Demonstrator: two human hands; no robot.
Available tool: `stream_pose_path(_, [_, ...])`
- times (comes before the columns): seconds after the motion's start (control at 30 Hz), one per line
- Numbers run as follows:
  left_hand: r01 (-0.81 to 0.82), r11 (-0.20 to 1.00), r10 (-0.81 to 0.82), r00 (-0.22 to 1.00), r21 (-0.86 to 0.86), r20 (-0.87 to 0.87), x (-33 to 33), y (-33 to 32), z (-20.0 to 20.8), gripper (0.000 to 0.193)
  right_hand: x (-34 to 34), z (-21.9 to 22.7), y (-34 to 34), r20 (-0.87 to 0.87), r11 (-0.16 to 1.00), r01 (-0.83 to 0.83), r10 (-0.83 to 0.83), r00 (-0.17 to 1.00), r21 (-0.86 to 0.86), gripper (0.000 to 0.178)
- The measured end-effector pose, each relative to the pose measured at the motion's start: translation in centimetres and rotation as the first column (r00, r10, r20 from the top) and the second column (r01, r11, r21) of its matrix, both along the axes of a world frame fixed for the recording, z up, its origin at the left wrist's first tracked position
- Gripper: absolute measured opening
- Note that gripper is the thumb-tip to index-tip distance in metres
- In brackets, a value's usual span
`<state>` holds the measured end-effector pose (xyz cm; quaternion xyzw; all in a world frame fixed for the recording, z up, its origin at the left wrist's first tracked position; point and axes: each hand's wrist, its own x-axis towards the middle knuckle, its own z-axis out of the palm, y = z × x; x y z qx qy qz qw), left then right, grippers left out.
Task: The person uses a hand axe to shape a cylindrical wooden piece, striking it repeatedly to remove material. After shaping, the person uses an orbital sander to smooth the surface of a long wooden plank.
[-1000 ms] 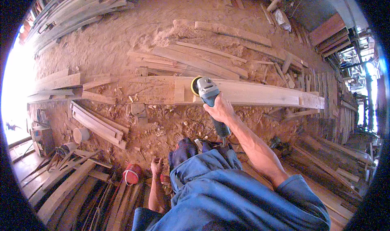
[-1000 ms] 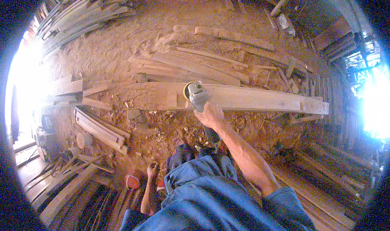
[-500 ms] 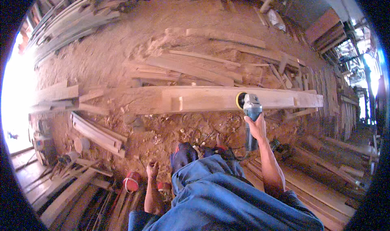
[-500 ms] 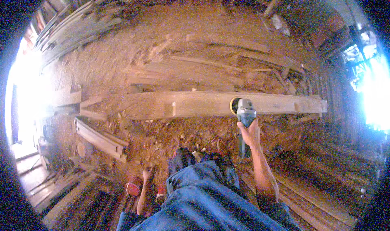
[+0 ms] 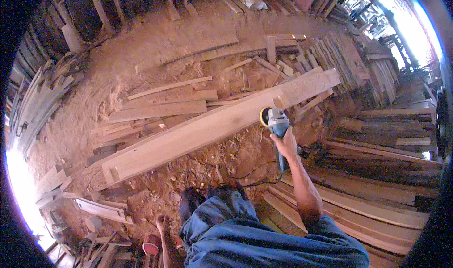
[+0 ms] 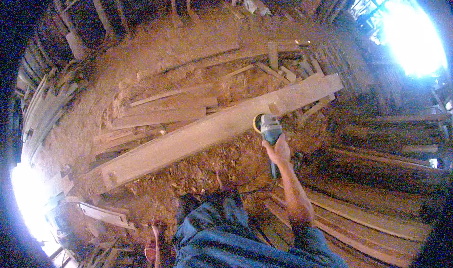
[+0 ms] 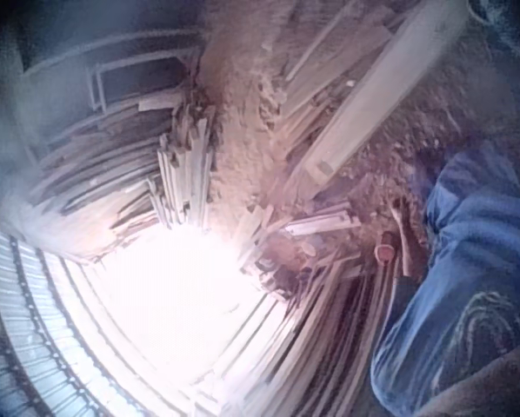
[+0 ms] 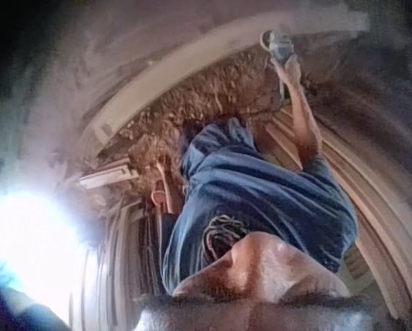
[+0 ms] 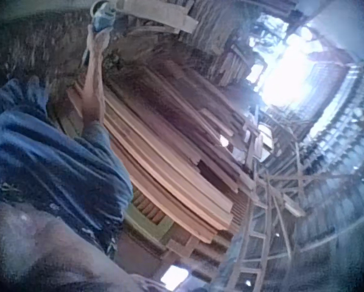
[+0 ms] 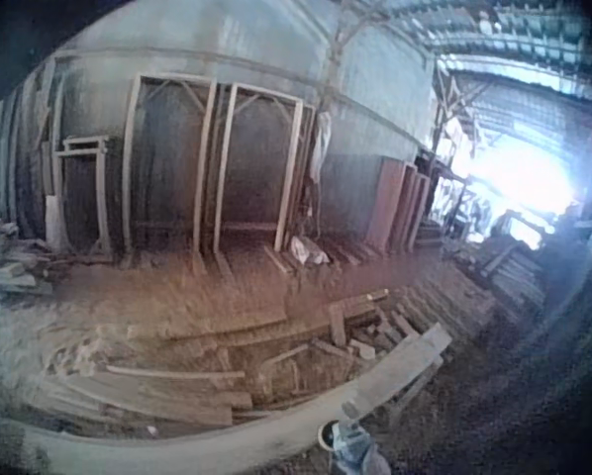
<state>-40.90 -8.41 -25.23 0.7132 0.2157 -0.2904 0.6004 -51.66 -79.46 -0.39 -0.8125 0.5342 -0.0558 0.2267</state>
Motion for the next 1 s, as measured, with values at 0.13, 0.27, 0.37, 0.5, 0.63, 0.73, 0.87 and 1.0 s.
stream_pose_path(0.13, [0.135, 0.973, -0.145, 0.988, 0.186, 0.043, -2.3, -3.5, 1.1, 0.038, -0.8, -0.8, -6.6, 0.01, 0.999, -0.035, 0.035, 0.999, -0.004, 0.082])
stream_pose_path(0.27, [0.136, 0.962, -0.132, 0.991, 0.236, -0.035, -3.9, -4.3, 2.8, 0.041, -0.7, -1.6, -9.8, -0.003, 0.999, -0.03, 0.03, 1.0, 0.033, 0.078])
stream_pose_path(0.37, [0.256, 0.883, -0.261, 0.964, 0.393, -0.041, -5.0, -5.0, 4.3, 0.041, -0.5, -2.3, -10.9, -0.046, 0.993, -0.117, 0.117, 0.992, -0.001, 0.078])
stream_pose_path(0.5, [0.248, 0.895, -0.287, 0.957, 0.37, 0.052, -5.8, -6.0, 5.0, 0.039, -0.5, -2.8, -11.8, -0.11, 0.986, -0.146, 0.155, 0.982, 0.082, 0.102])
stream_pose_path(0.63, [0.27, 0.896, -0.33, 0.936, 0.352, 0.122, -5.3, -6.7, 4.5, 0.036, -0.5, -2.7, -11.9, -0.05, 0.982, -0.178, 0.181, 0.982, 0.065, 0.092])
stream_pose_path(0.73, [0.285, 0.898, -0.319, 0.946, 0.335, 0.053, -4.9, -7.4, 4.9, 0.034, -0.5, -2.5, -11.7, 0.008, 0.982, -0.184, 0.184, 0.983, 0.035, 0.075])
stream_pose_path(0.87, [0.341, 0.789, -0.324, 0.938, 0.512, -0.126, -4.8, -9.5, 6.2, 0.031, -0.4, -2.3, -11.7, -0.026, 0.981, -0.192, 0.192, 0.981, 0.009, 0.075])
stream_pose_path(1.0, [0.312, 0.832, -0.378, 0.924, 0.459, 0.057, -5.6, -11.6, 6.6, 0.031, 0.2, -2.0, -11.7, -0.088, 0.966, -0.248, 0.253, 0.963, 0.071, 0.093])
